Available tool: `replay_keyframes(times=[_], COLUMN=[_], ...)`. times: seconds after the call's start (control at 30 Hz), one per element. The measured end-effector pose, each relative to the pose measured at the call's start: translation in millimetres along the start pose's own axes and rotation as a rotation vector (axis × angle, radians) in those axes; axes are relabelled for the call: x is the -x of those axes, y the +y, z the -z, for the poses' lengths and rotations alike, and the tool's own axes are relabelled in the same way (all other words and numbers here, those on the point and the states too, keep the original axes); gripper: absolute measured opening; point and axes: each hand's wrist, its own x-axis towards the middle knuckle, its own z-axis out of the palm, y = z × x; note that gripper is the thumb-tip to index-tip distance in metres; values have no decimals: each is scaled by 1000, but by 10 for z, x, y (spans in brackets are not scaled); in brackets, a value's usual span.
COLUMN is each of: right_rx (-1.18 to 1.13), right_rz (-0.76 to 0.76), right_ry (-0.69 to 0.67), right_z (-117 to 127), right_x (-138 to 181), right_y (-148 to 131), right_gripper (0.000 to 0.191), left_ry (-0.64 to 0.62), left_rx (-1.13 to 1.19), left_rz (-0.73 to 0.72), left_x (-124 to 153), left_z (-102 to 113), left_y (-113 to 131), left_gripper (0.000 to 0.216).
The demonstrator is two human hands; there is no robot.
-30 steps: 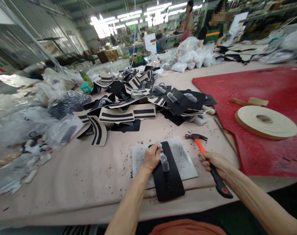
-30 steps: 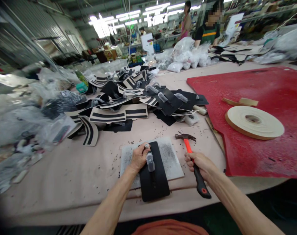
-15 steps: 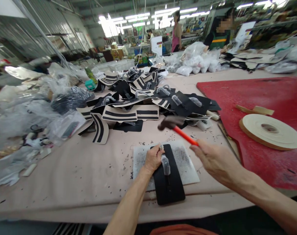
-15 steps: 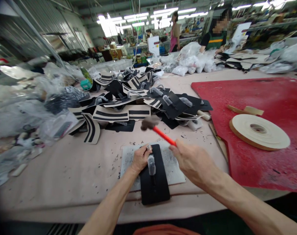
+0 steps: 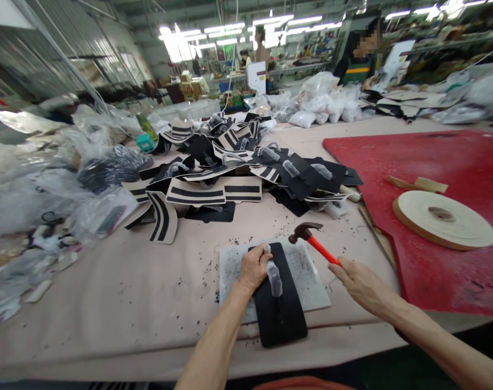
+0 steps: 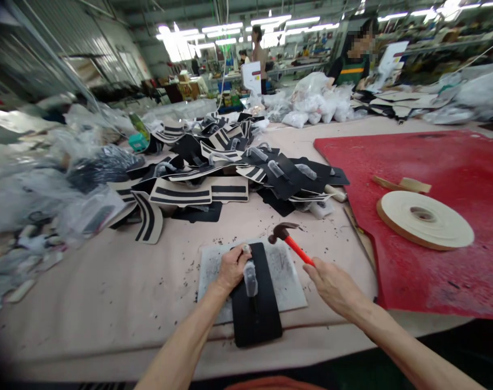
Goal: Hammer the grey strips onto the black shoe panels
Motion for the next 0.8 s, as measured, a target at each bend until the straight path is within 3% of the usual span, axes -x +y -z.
replay_keyframes(times=[0.1,0.17,0.23,0.3,0.4,0.5,0.57,0.63,0.73,0.8], right_rx=[86,211,198,18,-269,-382,-388,-364,-400,-480], right_rz=[-162,-183,-52,181,498,567,599,653,578,400], right_ry=[50,196,376,445,252,218,242,266,415,585], right_z=[-213,-343,-452,-562,-763,-968,-1066,-1108,-996,-764], right_x=[-56,-84,-95,-103,-163,-260,-297,-310,-376,-497], right_y=[335,357,149,-234,-841,-1162,-1201,-1159,-1040,-986], right_gripper=[34,29,31,38,53,52,45,39,37,35], left_ry=[-5,-3,3,13,38,105,187,352,565,542], left_rx=[20,21,16,9,32,103,206,393,549,406], left_rz=[4,2,3,7,35,150,277,428,594,599], left_x=[-4,-7,-4,7,16,-32,-96,-145,-86,59], left_z=[6,6,8,13,19,20,28,64,189,291], left_y=[0,-6,-4,2,-9,-47,-64,-66,-63,-72], left_gripper=[10,9,9,11,15,20,26,32,36,36])
